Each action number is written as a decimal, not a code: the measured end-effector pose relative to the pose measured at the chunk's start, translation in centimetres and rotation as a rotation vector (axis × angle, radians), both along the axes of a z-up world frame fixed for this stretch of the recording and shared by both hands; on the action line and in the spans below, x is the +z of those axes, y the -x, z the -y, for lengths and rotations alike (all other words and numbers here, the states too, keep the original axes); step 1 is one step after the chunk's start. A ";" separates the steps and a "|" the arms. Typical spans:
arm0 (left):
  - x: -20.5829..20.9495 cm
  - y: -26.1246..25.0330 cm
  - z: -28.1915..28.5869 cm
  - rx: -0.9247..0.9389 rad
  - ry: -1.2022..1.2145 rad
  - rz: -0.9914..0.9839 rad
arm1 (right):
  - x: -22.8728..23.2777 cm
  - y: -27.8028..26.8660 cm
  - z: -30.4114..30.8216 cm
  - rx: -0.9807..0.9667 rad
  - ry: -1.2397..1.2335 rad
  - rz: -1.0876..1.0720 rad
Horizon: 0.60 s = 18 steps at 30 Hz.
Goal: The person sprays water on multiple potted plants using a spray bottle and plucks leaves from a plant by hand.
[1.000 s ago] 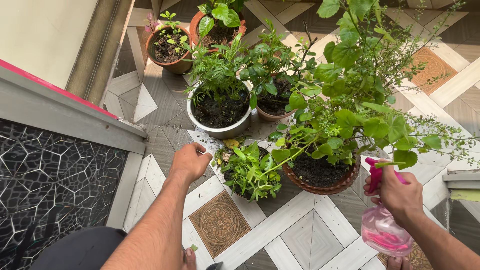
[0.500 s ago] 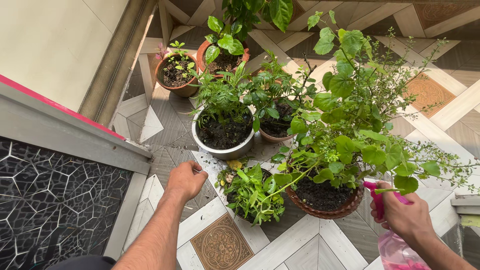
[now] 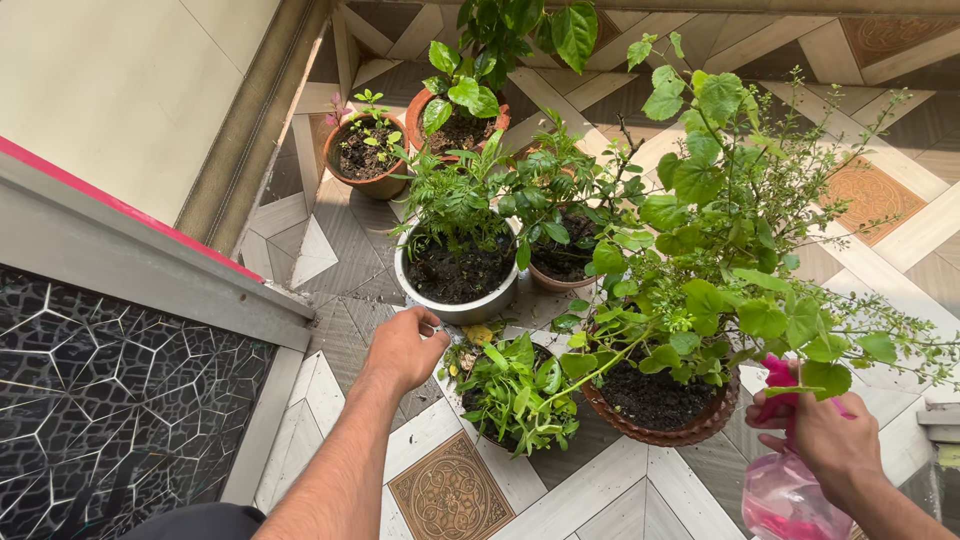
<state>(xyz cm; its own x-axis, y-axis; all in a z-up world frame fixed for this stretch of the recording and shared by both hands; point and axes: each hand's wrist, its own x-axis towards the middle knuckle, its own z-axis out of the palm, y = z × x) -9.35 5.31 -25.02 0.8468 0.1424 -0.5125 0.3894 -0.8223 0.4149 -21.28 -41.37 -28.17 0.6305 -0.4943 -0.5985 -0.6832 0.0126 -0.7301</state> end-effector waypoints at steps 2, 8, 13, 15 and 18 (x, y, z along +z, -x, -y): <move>0.6 -0.2 0.7 -0.004 -0.005 -0.018 | 0.3 -0.1 -0.5 0.037 0.021 -0.023; 6.2 -3.8 2.1 -0.336 -0.056 0.019 | 2.1 -3.4 0.7 0.228 0.201 -0.109; 10.1 -4.9 0.5 -0.640 -0.226 0.083 | 1.8 -8.4 5.1 1.089 0.599 -0.371; 9.7 -4.2 -0.6 -0.594 -0.100 0.215 | 2.1 -9.5 5.9 1.327 0.811 -0.347; 8.1 -2.7 -1.2 -0.512 -0.094 0.124 | 4.2 -10.2 7.2 1.278 0.740 -0.268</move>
